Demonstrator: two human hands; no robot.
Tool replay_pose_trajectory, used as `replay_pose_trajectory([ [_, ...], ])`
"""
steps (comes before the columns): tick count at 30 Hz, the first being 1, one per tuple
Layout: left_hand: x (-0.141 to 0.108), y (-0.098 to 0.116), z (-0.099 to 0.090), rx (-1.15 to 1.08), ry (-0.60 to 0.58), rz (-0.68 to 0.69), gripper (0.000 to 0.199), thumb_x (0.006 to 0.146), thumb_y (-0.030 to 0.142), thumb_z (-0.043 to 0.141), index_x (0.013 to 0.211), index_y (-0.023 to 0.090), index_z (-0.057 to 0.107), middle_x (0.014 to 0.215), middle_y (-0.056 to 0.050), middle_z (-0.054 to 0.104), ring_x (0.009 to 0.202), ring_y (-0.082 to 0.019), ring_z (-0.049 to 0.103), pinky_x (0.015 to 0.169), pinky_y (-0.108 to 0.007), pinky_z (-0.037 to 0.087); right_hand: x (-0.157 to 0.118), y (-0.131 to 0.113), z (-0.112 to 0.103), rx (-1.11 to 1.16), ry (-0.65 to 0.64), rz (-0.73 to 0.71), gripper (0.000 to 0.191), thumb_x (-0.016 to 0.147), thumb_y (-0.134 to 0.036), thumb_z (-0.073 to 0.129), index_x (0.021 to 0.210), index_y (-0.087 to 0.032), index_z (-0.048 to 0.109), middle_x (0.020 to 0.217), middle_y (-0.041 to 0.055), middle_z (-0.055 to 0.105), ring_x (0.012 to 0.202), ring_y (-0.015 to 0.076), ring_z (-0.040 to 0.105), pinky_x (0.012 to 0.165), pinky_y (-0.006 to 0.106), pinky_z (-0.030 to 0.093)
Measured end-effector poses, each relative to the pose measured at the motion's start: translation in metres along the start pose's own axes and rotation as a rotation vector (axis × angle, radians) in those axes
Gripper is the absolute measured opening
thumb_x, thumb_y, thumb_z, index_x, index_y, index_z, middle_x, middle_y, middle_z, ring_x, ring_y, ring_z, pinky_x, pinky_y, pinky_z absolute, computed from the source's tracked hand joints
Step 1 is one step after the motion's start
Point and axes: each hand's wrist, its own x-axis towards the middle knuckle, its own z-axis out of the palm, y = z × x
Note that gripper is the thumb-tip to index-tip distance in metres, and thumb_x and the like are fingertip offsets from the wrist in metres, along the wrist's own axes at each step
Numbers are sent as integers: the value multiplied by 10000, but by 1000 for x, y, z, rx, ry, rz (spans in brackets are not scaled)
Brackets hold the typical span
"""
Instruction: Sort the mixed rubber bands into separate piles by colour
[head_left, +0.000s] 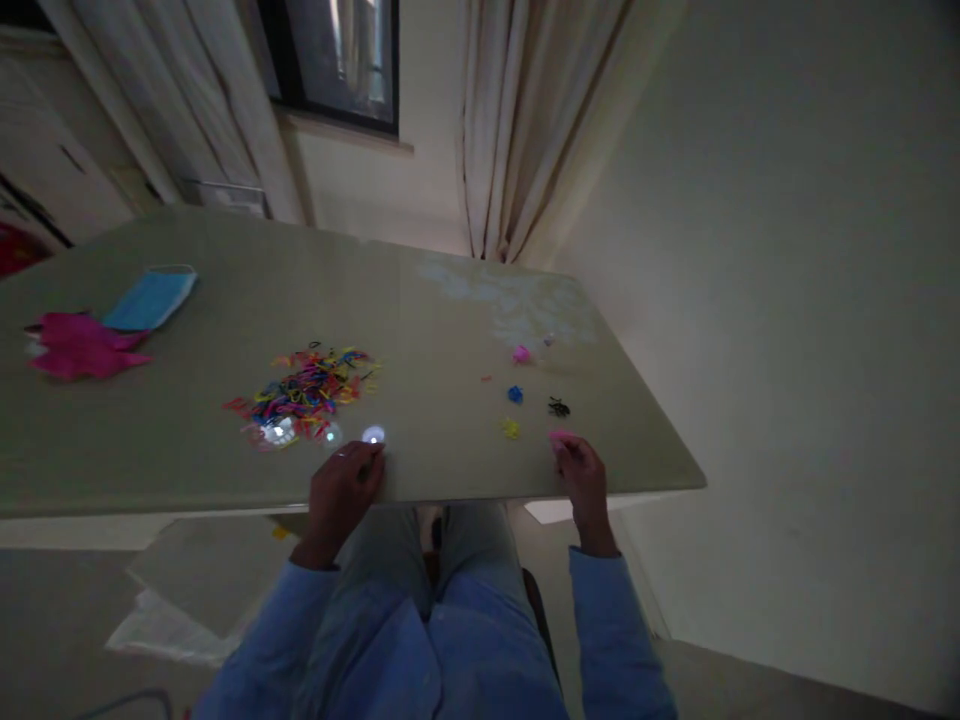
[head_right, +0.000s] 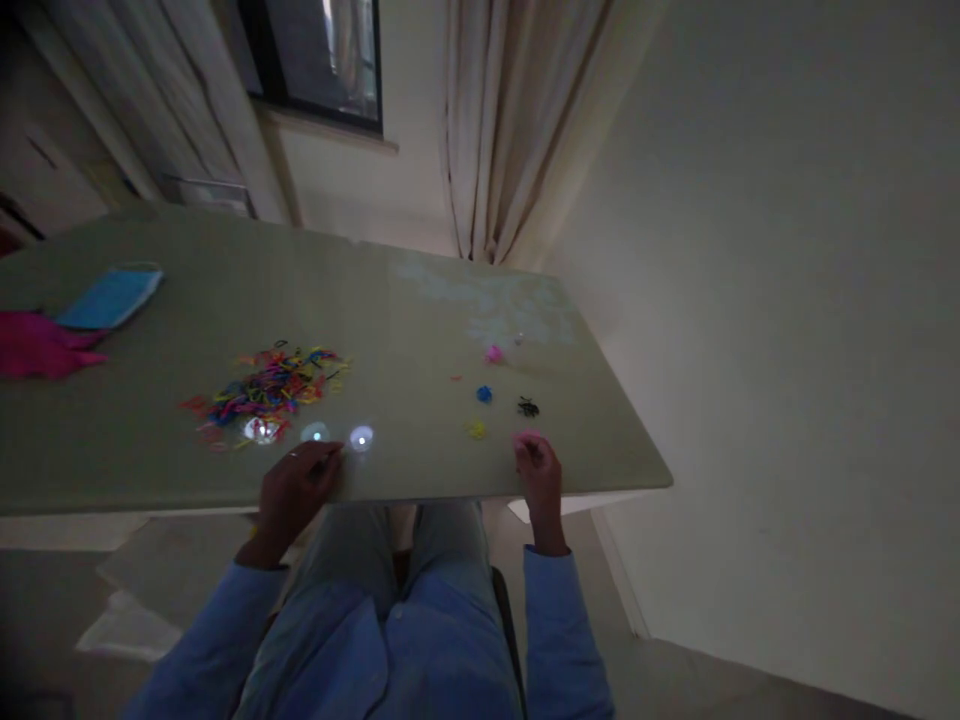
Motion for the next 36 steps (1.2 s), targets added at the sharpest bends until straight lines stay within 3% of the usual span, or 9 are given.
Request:
replay_pose_trajectory([
  [3,1,1,-1,26,6,6,241,924,320,498,947,180,692,915,-65,732,795,-197,679,710,-287,489,8,12,-30,-245,129,-83,352,744,-504,605,842,-168,641,744,42,643,591,152,519,565,276,442],
  [6,2,3,-1,52,3,-2,272,924,337,486,938,173,702,912,-73,733,785,-203,678,697,-288,484,12,18,-42,-447,173,-146,317,782,-459,537,831,-170,657,757,64,665,609,170,543,616,297,450],
  [15,1,5,0,113,-28,-80,281,915,348,474,956,186,700,958,-73,732,783,-213,673,685,-300,479,17,32,-43,-568,121,-260,305,845,-405,496,859,-164,681,813,105,687,643,193,581,643,317,457],
  [21,1,3,1,96,-35,-90,263,913,351,493,966,198,699,945,-68,727,793,-213,674,692,-301,482,13,25,-42,-543,146,-316,291,857,-400,523,871,-159,685,804,98,680,605,180,569,610,313,469],
  [25,3,5,0,34,-43,-103,259,908,337,492,955,188,699,937,-73,725,823,-214,673,725,-306,493,-1,8,-16,-471,65,-435,238,892,-351,521,919,-173,676,882,97,681,650,172,577,642,306,487],
  [33,15,-1,-17,-231,-17,-305,274,843,373,550,972,173,685,855,-43,694,625,-134,608,637,-269,503,-32,-11,71,-345,-479,-586,173,931,-284,513,963,-205,663,883,71,679,786,190,634,725,306,501],
  [36,30,-16,-28,-205,-16,-353,294,809,352,560,999,166,685,866,-46,695,594,-131,594,619,-275,506,-31,-6,82,-371,-509,-585,182,931,-298,514,945,-212,674,893,73,698,830,208,651,746,323,504],
])
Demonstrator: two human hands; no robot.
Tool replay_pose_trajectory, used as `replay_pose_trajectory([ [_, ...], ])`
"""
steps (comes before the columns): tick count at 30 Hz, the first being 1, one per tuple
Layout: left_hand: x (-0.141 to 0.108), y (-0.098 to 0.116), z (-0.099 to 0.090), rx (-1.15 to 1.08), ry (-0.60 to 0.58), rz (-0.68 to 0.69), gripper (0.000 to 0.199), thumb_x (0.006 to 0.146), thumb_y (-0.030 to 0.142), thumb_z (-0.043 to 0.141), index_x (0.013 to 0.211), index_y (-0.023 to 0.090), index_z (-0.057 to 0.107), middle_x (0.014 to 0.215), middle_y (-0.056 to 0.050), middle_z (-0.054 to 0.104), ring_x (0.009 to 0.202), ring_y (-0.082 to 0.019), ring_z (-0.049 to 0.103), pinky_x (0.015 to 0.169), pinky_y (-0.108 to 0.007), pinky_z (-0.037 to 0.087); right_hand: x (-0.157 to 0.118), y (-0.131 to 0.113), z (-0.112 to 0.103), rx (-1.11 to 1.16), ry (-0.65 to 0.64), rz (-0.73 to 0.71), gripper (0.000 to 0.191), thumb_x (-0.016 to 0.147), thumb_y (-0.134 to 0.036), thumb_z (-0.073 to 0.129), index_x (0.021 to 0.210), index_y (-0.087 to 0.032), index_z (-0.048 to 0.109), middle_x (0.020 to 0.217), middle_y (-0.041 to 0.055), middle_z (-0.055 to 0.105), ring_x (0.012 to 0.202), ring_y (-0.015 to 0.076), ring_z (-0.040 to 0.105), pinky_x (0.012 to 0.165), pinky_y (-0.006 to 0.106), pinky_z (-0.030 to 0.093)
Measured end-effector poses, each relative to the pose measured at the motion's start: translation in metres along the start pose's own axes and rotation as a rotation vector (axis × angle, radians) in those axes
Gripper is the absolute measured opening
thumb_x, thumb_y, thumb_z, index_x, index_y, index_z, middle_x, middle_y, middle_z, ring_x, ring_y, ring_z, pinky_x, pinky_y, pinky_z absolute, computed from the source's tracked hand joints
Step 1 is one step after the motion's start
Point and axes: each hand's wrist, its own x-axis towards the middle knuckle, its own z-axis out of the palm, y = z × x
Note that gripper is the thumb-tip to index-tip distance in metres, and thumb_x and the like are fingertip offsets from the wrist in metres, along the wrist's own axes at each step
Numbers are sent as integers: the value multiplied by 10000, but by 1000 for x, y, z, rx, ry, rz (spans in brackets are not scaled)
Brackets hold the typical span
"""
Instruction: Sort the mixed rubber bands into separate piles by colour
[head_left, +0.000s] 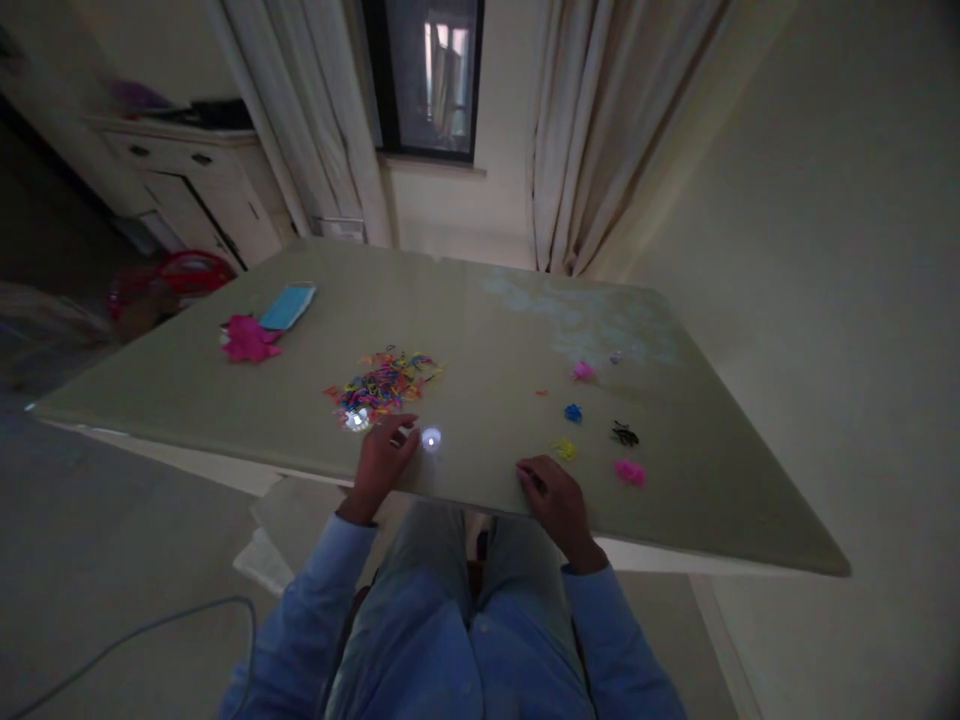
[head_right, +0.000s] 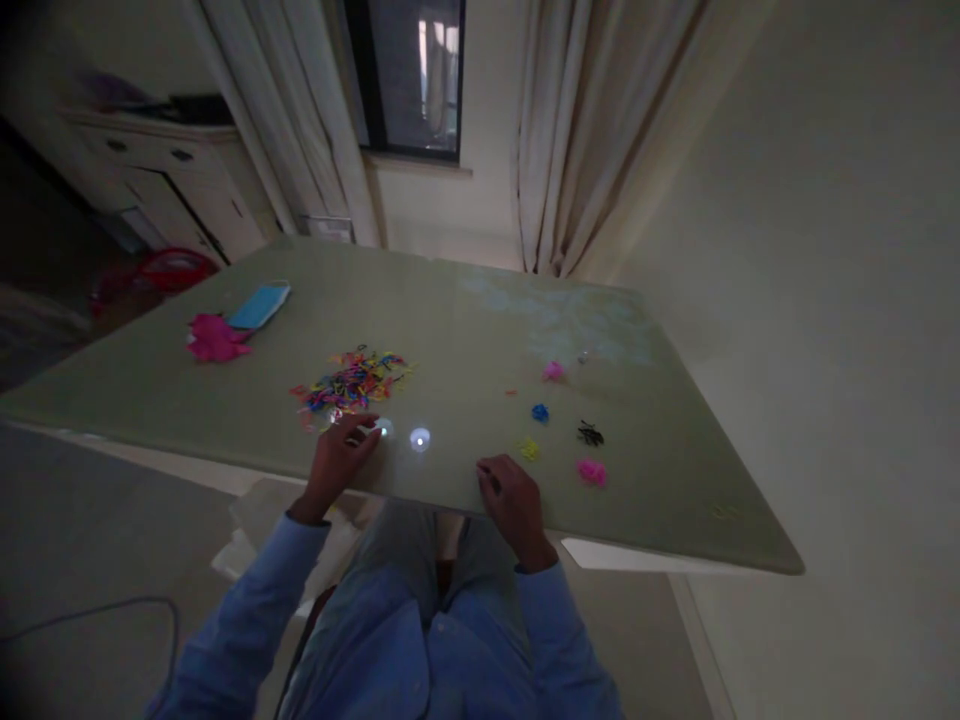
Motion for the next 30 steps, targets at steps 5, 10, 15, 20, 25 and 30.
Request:
replay_pose_trajectory([
  [5,44,-8,-20,269,-68,31,299,823,284,543,1043,167,707,900,-79,710,708,-186,627,706,-311,507,-2,12,0,44,58,-12,203,926,-338,521,914,-211,680,877,80,709,824,216,666,751,335,522],
  [10,78,-6,-19,546,-255,103,250,860,229,508,979,204,726,1001,-99,704,927,-222,639,817,-307,487,-3,12,0,57,69,-29,210,922,-350,524,898,-213,681,852,79,708,801,222,668,740,343,526],
  [15,89,-6,-12,623,-348,128,274,879,187,455,940,175,722,995,-121,694,944,-227,637,821,-309,479,-3,9,-1,68,72,-30,203,923,-346,526,905,-213,678,856,79,708,806,222,669,736,338,524],
  [20,91,-8,-11,592,-344,132,275,894,198,441,908,169,715,990,-123,698,942,-226,639,826,-307,478,-3,11,0,68,74,-20,212,924,-355,523,894,-218,683,852,78,712,800,219,671,734,338,525],
  [25,95,-10,-14,459,-280,113,244,891,214,461,904,169,700,995,-112,698,954,-229,625,829,-325,480,-4,11,0,68,73,-21,236,933,-375,510,893,-219,684,847,83,709,797,222,667,738,348,527],
  [30,75,12,-22,-238,-195,-155,213,819,361,614,779,153,643,730,-41,628,616,-136,537,593,-265,447,-4,11,0,66,68,-15,221,934,-367,517,893,-221,678,857,80,702,804,220,660,740,345,523],
])
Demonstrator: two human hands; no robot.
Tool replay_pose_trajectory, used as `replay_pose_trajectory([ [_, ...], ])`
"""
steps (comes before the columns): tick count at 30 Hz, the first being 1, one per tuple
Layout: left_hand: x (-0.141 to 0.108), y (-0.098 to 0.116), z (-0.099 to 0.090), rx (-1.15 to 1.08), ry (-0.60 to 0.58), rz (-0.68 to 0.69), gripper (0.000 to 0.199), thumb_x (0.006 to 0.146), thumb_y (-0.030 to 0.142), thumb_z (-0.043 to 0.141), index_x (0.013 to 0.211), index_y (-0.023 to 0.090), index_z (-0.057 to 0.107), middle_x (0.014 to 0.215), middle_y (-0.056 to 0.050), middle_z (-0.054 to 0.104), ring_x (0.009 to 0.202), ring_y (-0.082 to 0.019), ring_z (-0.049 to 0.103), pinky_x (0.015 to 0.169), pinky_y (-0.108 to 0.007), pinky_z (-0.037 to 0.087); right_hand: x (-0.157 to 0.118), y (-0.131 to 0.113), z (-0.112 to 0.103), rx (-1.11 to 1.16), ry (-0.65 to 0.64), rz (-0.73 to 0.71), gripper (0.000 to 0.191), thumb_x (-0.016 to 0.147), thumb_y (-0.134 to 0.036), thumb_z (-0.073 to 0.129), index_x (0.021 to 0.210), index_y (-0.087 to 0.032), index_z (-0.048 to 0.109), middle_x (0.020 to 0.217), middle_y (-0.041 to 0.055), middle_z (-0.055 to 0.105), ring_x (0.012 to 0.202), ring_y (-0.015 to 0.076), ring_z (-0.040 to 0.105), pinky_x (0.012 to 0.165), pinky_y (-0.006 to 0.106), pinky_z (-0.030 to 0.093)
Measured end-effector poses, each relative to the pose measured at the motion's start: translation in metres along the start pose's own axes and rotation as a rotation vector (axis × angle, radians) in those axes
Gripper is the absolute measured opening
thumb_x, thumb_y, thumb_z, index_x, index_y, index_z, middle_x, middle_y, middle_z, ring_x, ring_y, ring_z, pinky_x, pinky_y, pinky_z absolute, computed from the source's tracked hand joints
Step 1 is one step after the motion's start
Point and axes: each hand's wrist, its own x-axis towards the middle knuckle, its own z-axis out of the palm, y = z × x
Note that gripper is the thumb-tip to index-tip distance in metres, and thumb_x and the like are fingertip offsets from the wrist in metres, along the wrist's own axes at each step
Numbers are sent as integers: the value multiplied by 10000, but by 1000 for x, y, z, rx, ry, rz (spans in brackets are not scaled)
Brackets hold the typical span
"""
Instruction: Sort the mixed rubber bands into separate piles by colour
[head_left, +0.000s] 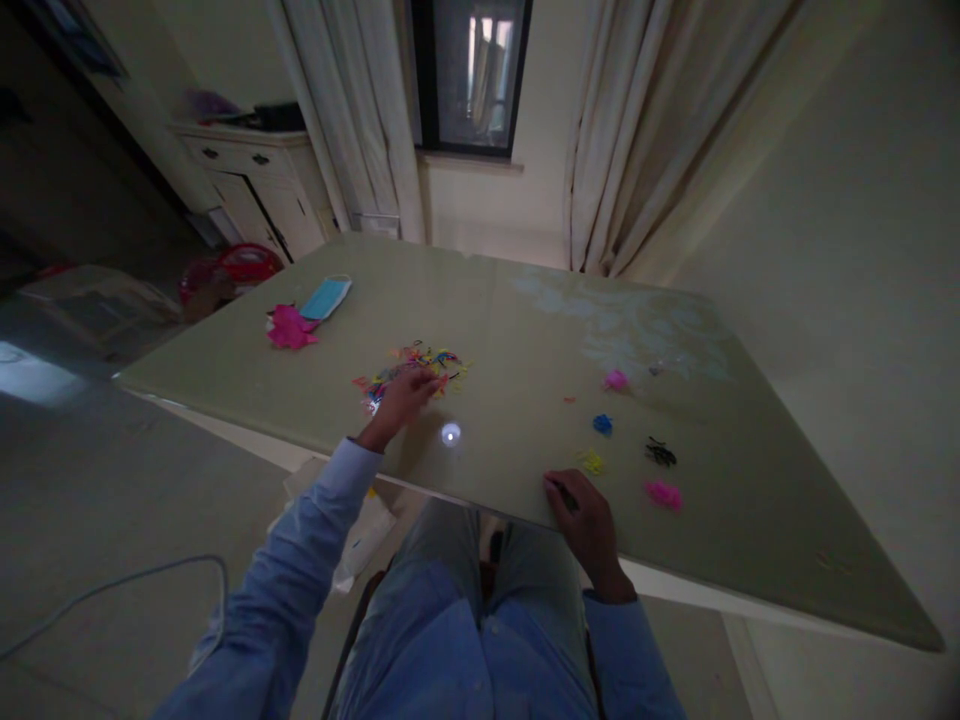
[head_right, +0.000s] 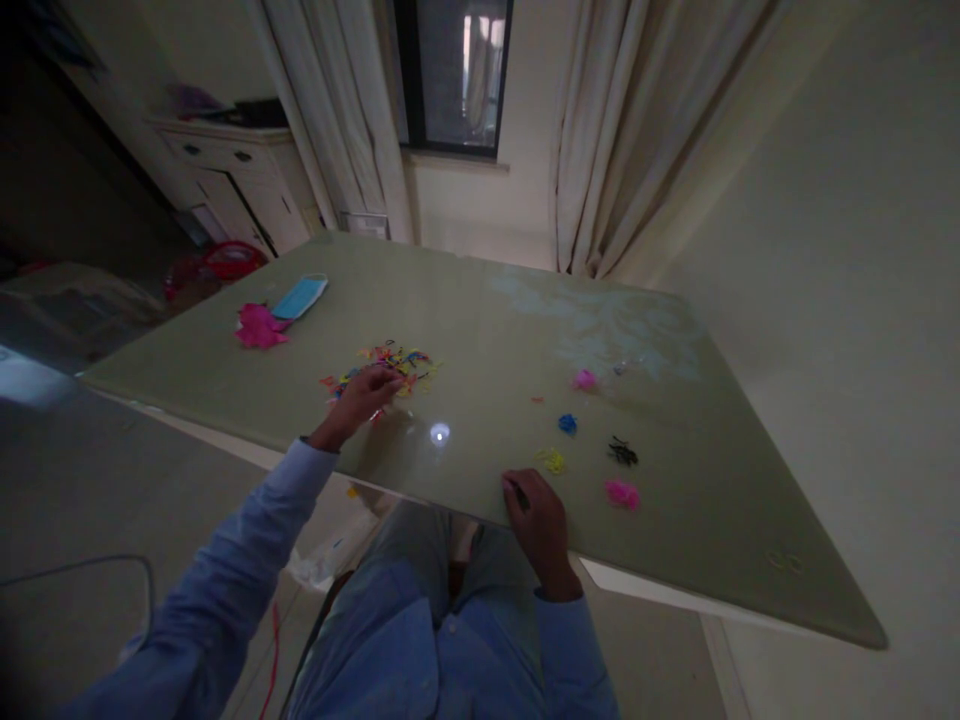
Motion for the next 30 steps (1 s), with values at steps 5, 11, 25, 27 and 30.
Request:
replay_pose_trajectory([
  [5,-56,45,23,-806,-239,-212,364,721,478,748,825,164,598,827,-29,608,523,-40,385,473,-190,335,0,-1,2,-11,10,-8,200,935,-332,515,911,-216,676,866,77,697,818,216,654,751,341,512],
  [11,-85,84,52,-1093,-414,-328,321,702,385,798,822,157,606,808,-5,579,511,-18,346,461,-171,301,-1,-2,3,-28,2,4,187,938,-298,512,918,-218,679,878,76,699,830,212,651,770,338,502],
  [25,0,62,169,-152,-256,34,214,846,325,625,905,139,713,814,-47,706,625,-111,572,597,-230,440,-3,-4,3,-74,11,-40,160,943,-222,504,923,-196,661,870,68,690,815,193,633,738,294,489],
  [27,15,59,185,164,-216,138,189,891,248,559,932,156,719,918,-67,722,774,-148,624,739,-264,472,-4,-4,3,-70,4,-34,159,947,-226,506,927,-200,661,871,65,689,819,191,632,746,294,488],
  [30,26,56,196,350,-217,184,213,911,197,514,956,165,720,1003,-93,706,908,-192,627,836,-309,460,-5,-3,3,-65,-15,-21,152,946,-223,513,934,-201,663,870,61,685,822,190,626,746,292,483],
])
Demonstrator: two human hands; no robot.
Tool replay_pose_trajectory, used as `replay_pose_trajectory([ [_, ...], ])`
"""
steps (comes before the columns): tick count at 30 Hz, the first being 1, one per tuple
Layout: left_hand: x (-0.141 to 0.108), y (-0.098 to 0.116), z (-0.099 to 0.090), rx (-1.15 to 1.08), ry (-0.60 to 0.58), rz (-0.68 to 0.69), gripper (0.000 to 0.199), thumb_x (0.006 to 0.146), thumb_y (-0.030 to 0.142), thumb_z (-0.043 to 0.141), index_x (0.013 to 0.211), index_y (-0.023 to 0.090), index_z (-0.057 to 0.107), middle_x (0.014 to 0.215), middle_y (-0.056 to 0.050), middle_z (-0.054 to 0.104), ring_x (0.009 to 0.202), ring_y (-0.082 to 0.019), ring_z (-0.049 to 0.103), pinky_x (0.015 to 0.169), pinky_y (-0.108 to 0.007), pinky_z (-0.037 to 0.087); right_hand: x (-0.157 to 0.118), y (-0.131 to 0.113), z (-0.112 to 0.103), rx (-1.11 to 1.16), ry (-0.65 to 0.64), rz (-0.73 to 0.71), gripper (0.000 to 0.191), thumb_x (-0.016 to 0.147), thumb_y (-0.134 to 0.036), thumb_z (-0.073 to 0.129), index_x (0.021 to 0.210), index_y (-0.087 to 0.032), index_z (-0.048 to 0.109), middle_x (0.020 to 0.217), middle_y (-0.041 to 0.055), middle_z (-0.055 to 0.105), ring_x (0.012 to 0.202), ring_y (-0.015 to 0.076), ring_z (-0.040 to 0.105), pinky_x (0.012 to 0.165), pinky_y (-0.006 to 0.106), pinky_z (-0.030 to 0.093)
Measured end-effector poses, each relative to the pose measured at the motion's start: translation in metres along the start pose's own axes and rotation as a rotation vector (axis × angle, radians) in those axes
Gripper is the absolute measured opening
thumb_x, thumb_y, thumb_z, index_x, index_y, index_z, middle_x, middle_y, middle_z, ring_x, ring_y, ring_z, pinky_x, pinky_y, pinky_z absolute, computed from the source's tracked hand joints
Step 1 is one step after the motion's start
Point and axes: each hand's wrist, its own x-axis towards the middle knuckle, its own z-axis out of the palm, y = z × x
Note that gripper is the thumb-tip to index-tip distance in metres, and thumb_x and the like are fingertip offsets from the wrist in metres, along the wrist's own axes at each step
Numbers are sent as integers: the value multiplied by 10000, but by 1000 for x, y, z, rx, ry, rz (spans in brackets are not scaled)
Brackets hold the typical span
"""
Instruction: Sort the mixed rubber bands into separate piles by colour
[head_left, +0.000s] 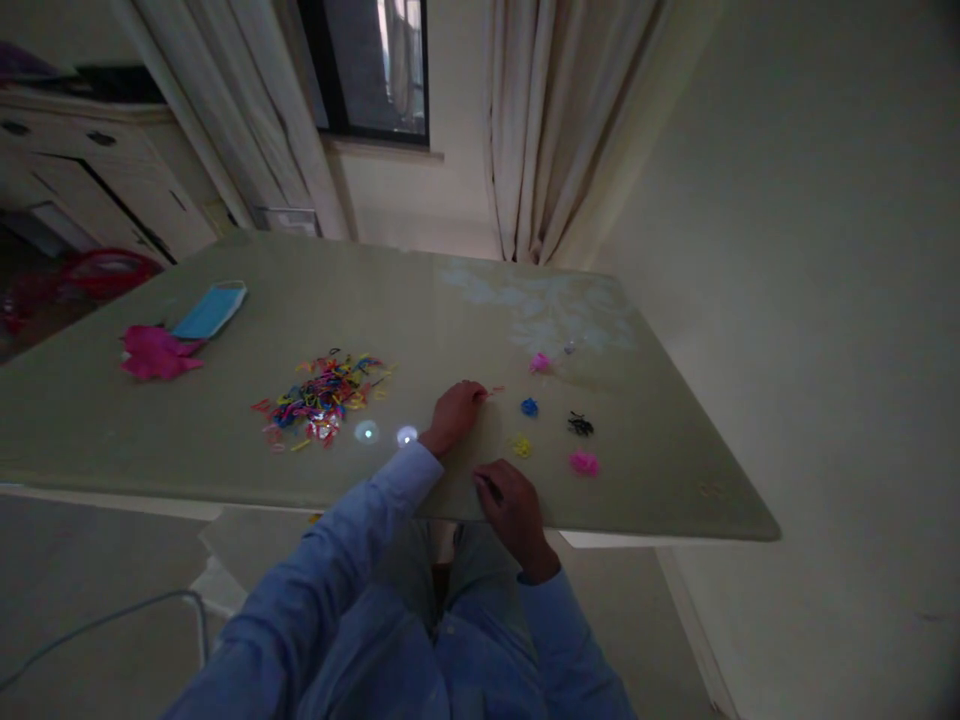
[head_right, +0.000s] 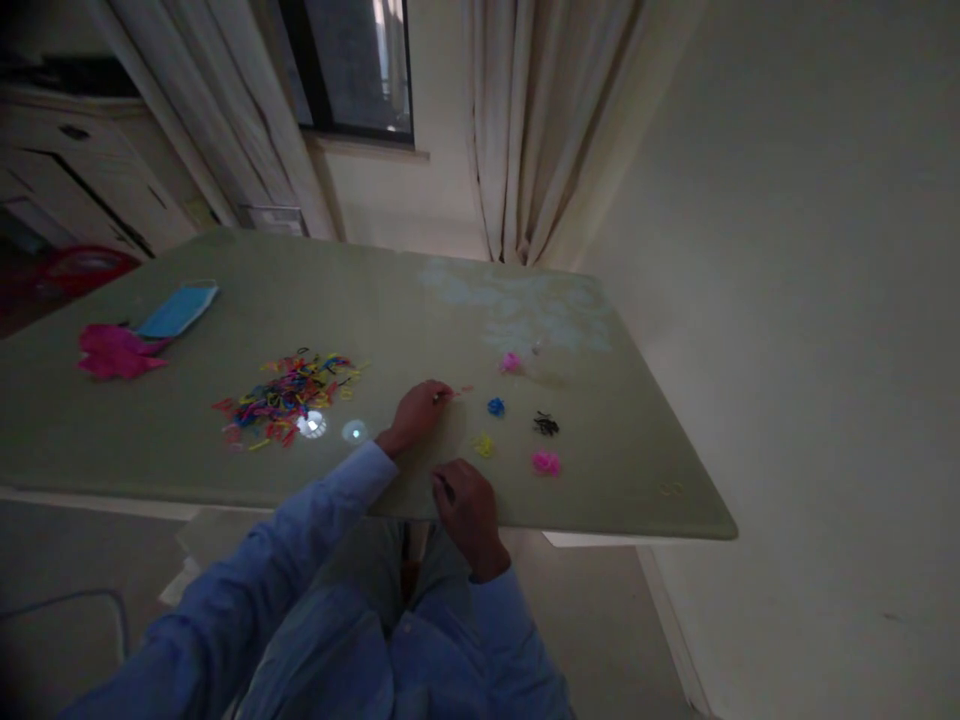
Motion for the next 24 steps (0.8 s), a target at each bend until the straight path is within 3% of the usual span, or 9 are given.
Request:
replay_pose_trajectory([
  [8,3,-2,1,211,-60,7,293,959,234,432,1054,204,708,1066,-85,656,928,-186,621,806,-291,460,-1,2,2,8,-26,0,139,941,-203,521,951,-196,659,869,58,677,823,187,613,749,291,473],
  [12,5,-5,0,199,-68,33,328,930,193,454,1175,203,673,1093,-81,655,976,-191,615,839,-286,462,0,0,1,-5,-29,1,142,942,-200,517,946,-195,659,863,56,674,815,188,610,739,294,475],
  [16,14,-1,-1,236,-81,56,339,942,271,470,1232,222,637,1125,-88,622,952,-188,621,813,-286,471,0,-1,1,-12,-24,3,147,944,-203,510,936,-196,657,860,59,677,814,192,612,737,300,480],
  [24,37,11,2,307,-163,112,329,969,374,440,1018,202,716,1092,-93,581,879,-167,611,741,-272,460,1,-2,0,-19,-8,-9,161,945,-206,495,935,-210,655,853,57,685,809,190,624,728,301,493],
])
